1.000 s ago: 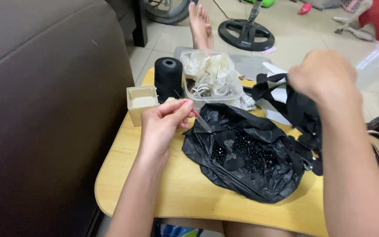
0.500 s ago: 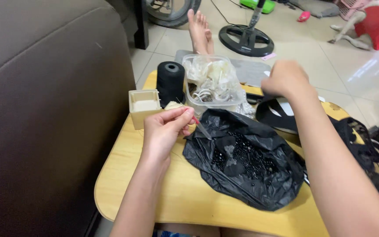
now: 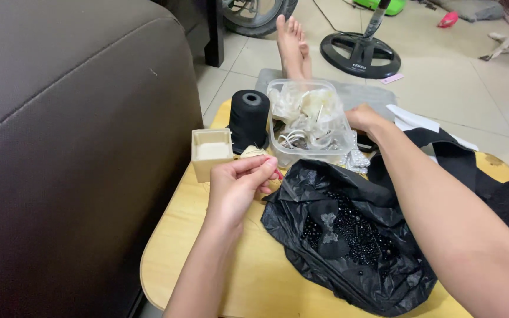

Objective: Attaching small decorative beads to shoe components using a needle and thread

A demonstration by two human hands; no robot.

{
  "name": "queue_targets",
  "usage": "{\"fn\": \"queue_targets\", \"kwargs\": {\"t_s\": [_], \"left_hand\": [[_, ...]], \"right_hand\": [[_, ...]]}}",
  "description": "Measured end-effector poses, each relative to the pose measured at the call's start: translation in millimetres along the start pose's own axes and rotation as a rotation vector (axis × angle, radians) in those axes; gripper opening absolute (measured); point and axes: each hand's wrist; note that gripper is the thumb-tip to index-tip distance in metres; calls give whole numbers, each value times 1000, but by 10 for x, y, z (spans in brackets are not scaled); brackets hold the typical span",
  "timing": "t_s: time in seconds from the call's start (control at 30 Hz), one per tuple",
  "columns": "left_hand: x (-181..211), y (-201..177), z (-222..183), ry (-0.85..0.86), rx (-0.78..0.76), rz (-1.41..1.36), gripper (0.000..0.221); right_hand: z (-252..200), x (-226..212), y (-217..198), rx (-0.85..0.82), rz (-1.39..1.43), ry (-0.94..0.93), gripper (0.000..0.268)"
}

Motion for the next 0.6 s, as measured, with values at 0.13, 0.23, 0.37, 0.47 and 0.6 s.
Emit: {"fn": "queue_targets", "kwargs": {"t_s": [0.13,0.23,0.37,0.47,0.6], "left_hand": [[-57,-24,17,-4,14,-10,38],[-67,-47,16,-9,37,-9,39],[-86,-45,45,-10,41,-13,38],[-79,-23,54,-10,39,-7,38],[-6,12,12,-15,16,7,38]], "right_hand": [[80,-133,100,5,-34,49,46],[272,-228,218,8,-72,88,43],[824,-8,371,-119,21,167,77],[1176,192,529,39,62,213,70],[1282,155,519,320,131,298,60]]}}
Point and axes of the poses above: each hand's wrist, its own z-axis towards the middle knuckle, its own y-axis out of the palm, x = y × z, and after that the axes turned 2 degrees about x, right-handed
